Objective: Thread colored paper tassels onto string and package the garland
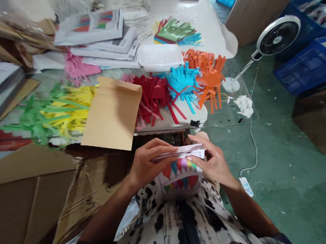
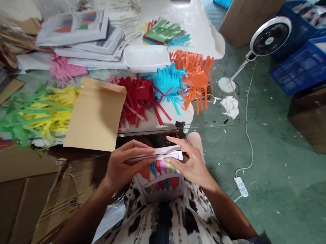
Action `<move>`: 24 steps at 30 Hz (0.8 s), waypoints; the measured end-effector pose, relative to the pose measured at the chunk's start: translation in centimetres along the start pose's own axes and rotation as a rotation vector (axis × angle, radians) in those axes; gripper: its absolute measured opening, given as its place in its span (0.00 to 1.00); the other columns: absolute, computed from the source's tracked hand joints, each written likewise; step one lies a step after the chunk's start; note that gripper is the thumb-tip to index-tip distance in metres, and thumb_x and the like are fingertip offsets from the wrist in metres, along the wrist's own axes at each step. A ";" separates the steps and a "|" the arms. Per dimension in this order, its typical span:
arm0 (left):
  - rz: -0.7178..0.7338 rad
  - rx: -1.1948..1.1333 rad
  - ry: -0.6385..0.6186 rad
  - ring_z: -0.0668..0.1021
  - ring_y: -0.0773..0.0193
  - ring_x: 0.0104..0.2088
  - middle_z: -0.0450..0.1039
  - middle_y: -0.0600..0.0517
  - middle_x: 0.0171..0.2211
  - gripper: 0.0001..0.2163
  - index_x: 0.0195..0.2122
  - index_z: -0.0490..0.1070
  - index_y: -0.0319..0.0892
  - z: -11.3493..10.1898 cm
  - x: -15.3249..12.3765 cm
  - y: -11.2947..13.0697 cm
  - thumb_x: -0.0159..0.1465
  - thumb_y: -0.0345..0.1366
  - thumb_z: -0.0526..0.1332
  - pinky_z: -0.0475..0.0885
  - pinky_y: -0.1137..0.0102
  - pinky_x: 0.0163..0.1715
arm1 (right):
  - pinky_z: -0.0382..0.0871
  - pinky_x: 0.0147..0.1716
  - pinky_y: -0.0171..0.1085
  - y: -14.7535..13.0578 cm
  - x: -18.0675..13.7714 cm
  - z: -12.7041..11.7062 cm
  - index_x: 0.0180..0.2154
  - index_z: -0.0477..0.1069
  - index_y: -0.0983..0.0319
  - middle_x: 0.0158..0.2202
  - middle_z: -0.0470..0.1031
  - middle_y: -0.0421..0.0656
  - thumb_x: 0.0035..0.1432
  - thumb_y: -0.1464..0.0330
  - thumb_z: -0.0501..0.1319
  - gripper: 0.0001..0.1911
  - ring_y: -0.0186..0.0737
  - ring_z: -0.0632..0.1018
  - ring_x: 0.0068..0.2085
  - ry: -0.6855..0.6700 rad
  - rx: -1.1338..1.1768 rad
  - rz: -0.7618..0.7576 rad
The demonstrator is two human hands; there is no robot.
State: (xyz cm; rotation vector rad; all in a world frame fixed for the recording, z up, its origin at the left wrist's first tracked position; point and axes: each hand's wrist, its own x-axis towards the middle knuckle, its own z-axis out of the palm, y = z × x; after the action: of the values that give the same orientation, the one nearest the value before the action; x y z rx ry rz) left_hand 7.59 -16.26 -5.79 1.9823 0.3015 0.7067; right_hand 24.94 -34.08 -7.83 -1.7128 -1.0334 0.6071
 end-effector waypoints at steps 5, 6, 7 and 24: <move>0.039 0.090 -0.203 0.82 0.66 0.36 0.79 0.49 0.43 0.20 0.58 0.79 0.54 -1.3 0.6 0.9 0.64 0.39 0.72 0.79 0.73 0.36 | 0.77 0.53 0.42 -0.8 -0.6 -0.1 0.66 0.69 0.46 0.59 0.79 0.43 0.59 0.62 0.74 0.35 0.46 0.81 0.53 -0.027 -0.057 -0.079; 0.046 0.085 -0.205 0.82 0.66 0.36 0.79 0.49 0.43 0.20 0.58 0.79 0.54 -1.4 0.6 1.0 0.64 0.39 0.72 0.79 0.73 0.36 | 0.77 0.52 0.42 -1.0 -0.6 -0.1 0.65 0.70 0.46 0.58 0.79 0.42 0.59 0.62 0.74 0.34 0.46 0.82 0.53 -0.027 -0.047 -0.096; 0.048 0.076 -0.195 0.82 0.66 0.37 0.79 0.49 0.43 0.20 0.58 0.79 0.54 -1.4 0.5 1.1 0.65 0.38 0.71 0.80 0.72 0.37 | 0.78 0.51 0.42 -1.3 -0.7 -0.1 0.63 0.72 0.47 0.57 0.80 0.42 0.59 0.63 0.74 0.31 0.46 0.82 0.52 -0.017 -0.031 -0.114; -0.210 -0.062 -0.098 0.86 0.60 0.33 0.85 0.47 0.37 0.10 0.46 0.84 0.45 -5.8 0.3 1.8 0.65 0.38 0.71 0.79 0.72 0.30 | 0.78 0.44 0.41 -3.4 4.5 -0.8 0.54 0.79 0.50 0.49 0.84 0.42 0.71 0.61 0.61 0.13 0.44 0.84 0.45 -0.111 0.011 -0.173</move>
State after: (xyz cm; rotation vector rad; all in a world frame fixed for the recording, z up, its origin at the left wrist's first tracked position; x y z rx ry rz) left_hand 4.22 -12.80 -2.03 1.8862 0.4167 0.4779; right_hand 26.64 -30.16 -4.03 -1.5745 -1.2398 0.6005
